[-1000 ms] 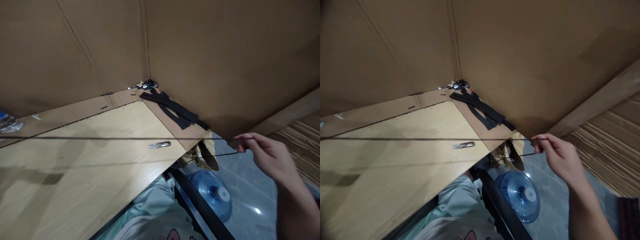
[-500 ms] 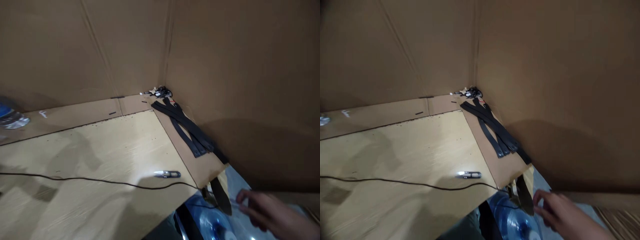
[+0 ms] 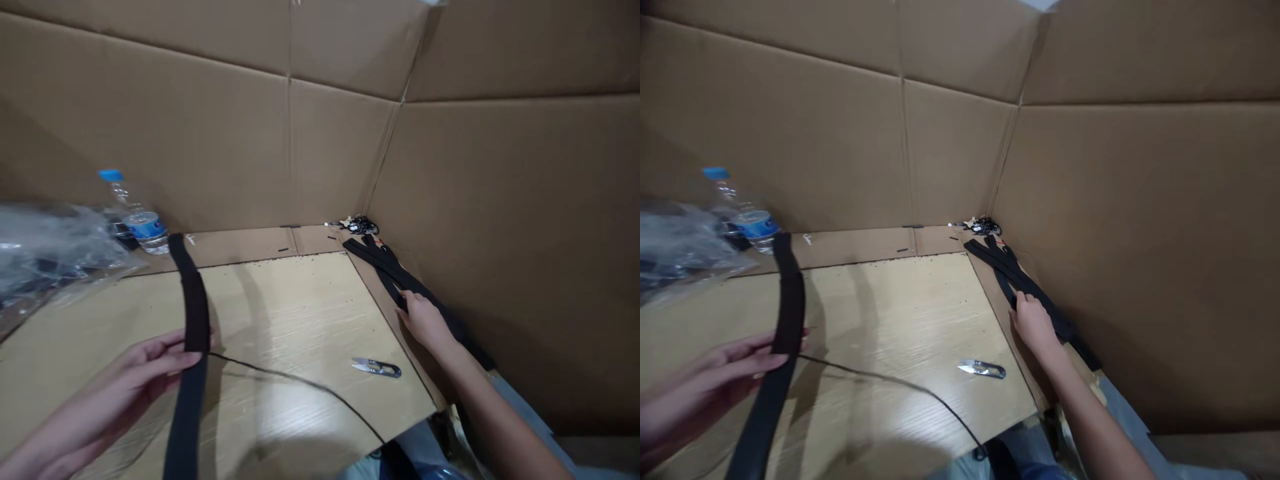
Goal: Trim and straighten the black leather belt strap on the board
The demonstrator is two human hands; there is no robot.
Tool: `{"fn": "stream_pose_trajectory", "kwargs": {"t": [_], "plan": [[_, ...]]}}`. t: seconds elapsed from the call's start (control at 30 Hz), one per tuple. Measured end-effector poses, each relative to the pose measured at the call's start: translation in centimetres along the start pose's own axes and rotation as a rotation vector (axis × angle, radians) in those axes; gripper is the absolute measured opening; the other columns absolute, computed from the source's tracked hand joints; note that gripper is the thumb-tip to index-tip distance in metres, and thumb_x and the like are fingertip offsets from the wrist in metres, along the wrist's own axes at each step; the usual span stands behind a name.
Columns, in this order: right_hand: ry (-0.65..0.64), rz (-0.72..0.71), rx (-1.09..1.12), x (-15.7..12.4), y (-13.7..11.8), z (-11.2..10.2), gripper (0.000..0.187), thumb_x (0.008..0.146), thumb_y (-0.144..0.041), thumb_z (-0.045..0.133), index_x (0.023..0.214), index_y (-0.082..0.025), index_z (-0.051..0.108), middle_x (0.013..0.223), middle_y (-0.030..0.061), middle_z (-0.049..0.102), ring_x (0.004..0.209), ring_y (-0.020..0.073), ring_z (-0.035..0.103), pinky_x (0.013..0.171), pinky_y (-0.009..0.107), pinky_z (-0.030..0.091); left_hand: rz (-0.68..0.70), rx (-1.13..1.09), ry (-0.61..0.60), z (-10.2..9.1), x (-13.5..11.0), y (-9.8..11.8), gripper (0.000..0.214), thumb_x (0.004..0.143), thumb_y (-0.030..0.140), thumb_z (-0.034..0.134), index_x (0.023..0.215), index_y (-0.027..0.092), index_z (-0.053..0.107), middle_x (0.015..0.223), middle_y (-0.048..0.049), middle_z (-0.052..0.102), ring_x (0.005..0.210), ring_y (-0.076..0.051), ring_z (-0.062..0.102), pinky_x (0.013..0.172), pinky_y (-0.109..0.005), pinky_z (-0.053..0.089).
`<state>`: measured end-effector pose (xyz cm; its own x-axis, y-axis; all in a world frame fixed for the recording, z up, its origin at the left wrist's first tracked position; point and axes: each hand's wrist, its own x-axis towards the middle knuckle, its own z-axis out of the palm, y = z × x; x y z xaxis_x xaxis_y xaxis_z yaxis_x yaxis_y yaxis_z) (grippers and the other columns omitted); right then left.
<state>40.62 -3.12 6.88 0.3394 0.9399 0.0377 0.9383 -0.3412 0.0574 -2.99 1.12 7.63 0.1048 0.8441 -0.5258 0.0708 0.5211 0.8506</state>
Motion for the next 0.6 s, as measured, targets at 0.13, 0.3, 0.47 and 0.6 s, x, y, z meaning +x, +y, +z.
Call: {"fn": "stream_pose_trajectory", "kwargs": {"t": [0.13, 0.3, 0.47, 0.6], "plan": [[-0.009, 0.043, 0.017, 1.3, -1.1, -0.4, 0.023, 0.082, -0.011, 0.053, 0.102, -0.005, 0.063, 0.093, 0.0204, 0.067, 0.087, 0.028, 0.065, 0.074, 0.031, 0.046, 0.041, -0.006, -0.238, 0.4, 0.0, -0.3, 0.033, 0.053, 0.037, 0.082, 0.083, 0.025, 0.074, 0.103, -0.0007, 0.071, 0.107, -0.024, 0.059, 0.079, -0.024, 0.05], [-0.083, 0.046, 0.161, 1.7, -1.5, -3.2, 0.018, 0.067, -0.016, 0.067, 0.084, -0.01, 0.068, 0.084, 0.013, 0.068, 0.08, 0.0228, 0.063, 0.069, 0.025, 0.044, 0.088, -0.089, -0.421, 0.5, 1.3, -1.4, 0.027, 0.061, 0.024, 0.078, 0.087, 0.018, 0.073, 0.093, -0.0039, 0.072, 0.088, -0.018, 0.064, 0.074, -0.023, 0.049], [-0.173, 0.123, 0.465, 0.2, -1.2, -4.7, 0.012, 0.071, -0.02, 0.061, 0.078, -0.011, 0.064, 0.058, 0.0021, 0.056, 0.054, 0.013, 0.052, 0.054, 0.023, 0.04, 0.09, -0.143, -0.513, 0.8, 2.6, -2.7, 0.025, 0.059, 0.019, 0.078, 0.084, 0.017, 0.072, 0.093, -0.0055, 0.071, 0.08, -0.016, 0.062, 0.069, -0.024, 0.048], [-0.228, 0.183, 0.738, -1.7, -2.3, -5.5, 0.019, 0.074, -0.031, 0.06, 0.074, -0.013, 0.056, 0.055, -0.0011, 0.047, 0.046, 0.0084, 0.042, 0.045, 0.021, 0.036, 0.115, -0.171, -0.557, 1.2, 2.7, -3.7, 0.024, 0.058, 0.018, 0.077, 0.08, 0.014, 0.071, 0.089, -0.0072, 0.07, 0.075, -0.016, 0.061, 0.067, -0.025, 0.046]]}}
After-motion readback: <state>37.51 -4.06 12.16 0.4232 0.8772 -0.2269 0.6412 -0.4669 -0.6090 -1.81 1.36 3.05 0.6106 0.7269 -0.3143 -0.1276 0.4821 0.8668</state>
